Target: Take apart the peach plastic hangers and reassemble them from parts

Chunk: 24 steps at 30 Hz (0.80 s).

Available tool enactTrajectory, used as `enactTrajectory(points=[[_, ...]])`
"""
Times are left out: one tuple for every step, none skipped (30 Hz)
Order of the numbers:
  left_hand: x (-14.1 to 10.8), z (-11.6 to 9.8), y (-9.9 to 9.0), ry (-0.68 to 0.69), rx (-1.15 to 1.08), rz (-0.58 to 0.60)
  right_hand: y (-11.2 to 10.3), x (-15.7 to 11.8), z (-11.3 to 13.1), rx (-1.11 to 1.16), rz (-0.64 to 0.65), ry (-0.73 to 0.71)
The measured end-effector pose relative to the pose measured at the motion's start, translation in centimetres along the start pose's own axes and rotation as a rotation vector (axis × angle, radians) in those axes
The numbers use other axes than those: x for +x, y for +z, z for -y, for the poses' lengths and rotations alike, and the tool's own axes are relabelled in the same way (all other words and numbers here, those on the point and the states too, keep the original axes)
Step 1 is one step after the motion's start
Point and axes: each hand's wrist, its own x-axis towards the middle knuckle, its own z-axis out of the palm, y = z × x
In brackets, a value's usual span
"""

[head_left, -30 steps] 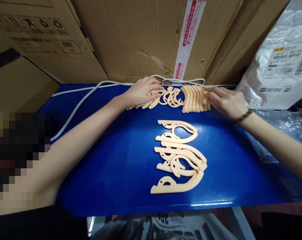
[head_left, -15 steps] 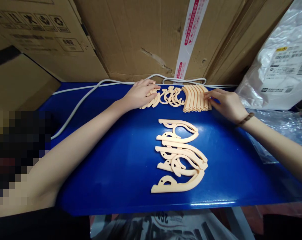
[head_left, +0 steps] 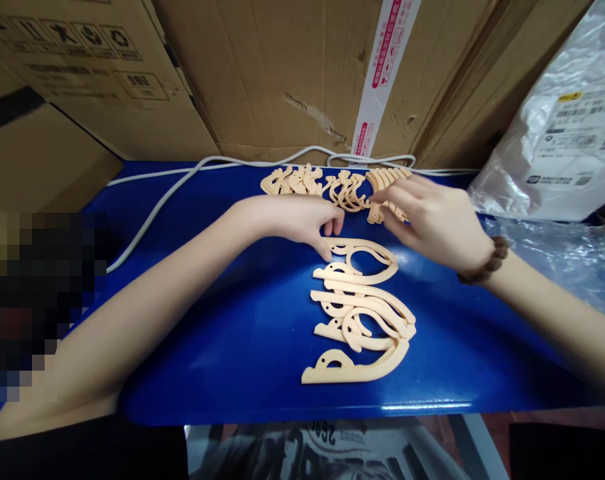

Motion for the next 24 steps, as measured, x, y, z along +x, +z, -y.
enactTrajectory(points=[[0.1,-0.1,0.1,0.001,-0.02,0.031,-0.1,0.2,1.0,0.028,0.061,-0.038],[0.3,0.0,0.2,0.005,-0.046,0.047,-0.1,0.4,1.7,0.049,0.113,-0.058],[0.4,0.3,0.2,0.011,-0.081,0.051,0.0,0.6,2.3,0.073,0.168,-0.072],[0.4,0.6,0.2,0.021,-0.123,0.043,0.2,0.9,2.6,0.096,0.215,-0.075],[0.4,0.9,0.1,0.034,-0.168,0.02,0.4,1.2,2.6,0.119,0.244,-0.058],[0.4,1.1,0.0,0.045,-0.222,-0.024,0.6,1.5,2.5,0.146,0.244,-0.019],[0.4,1.3,-0.2,0.053,-0.292,-0.09,0.6,1.9,2.2,0.185,0.219,0.039],[0.3,1.4,-0.4,0.058,-0.383,-0.173,0.5,2.4,1.8,0.237,0.168,0.107],[0.3,1.4,-0.6,0.065,-0.489,-0.261,0.3,2.9,1.3,0.303,0.093,0.179],[0.3,1.3,-0.8,0.07,-0.597,-0.348,0.0,3.4,0.8,0.386,0.023,0.228],[0.3,1.1,-1.0,0.073,-0.69,-0.427,-0.4,3.9,0.4,0.465,-0.05,0.256],[0.3,0.8,-1.2,0.074,-0.754,-0.497,-0.8,4.3,0.1,0.529,-0.111,0.267],[0.3,0.5,-1.6,0.068,-0.782,-0.565,-1.3,4.7,-0.1,0.57,-0.158,0.268],[0.3,0.1,-1.9,0.054,-0.78,-0.628,-1.8,5.0,-0.3,0.572,-0.194,0.268],[0.2,-0.3,-2.3,0.03,-0.762,-0.693,-2.2,5.2,-0.3,0.52,-0.211,0.272],[0.2,-0.7,-2.6,0.002,-0.735,-0.751,-2.5,5.4,-0.2,0.411,-0.211,0.285],[0.0,-1.1,-3.0,-0.023,-0.696,-0.799,-2.7,5.5,-0.1,0.256,-0.187,0.298],[-0.1,-1.5,-3.3,-0.045,-0.642,-0.837,-2.8,5.5,0.0,0.091,-0.142,0.301],[-0.2,-1.9,-3.5,-0.067,-0.571,-0.861,-2.8,5.6,0.0,-0.055,-0.088,0.298],[-0.4,-2.2,-3.6,-0.086,-0.487,-0.873,-2.7,5.6,0.1,-0.157,-0.028,0.285],[-0.4,-2.4,-3.6,-0.105,-0.403,-0.879,-2.5,5.6,0.0,-0.202,0.022,0.267],[-0.5,-2.6,-3.5,-0.123,-0.332,-0.878,-2.2,5.7,0.0,-0.202,0.059,0.246],[-0.5,-2.7,-3.4,-0.142,-0.28,-0.875,-2.0,5.7,-0.2,-0.187,0.078,0.23],[-0.5,-2.7,-3.2,-0.157,-0.25,-0.866,-1.8,5.7,-0.3,-0.161,0.081,0.218]])
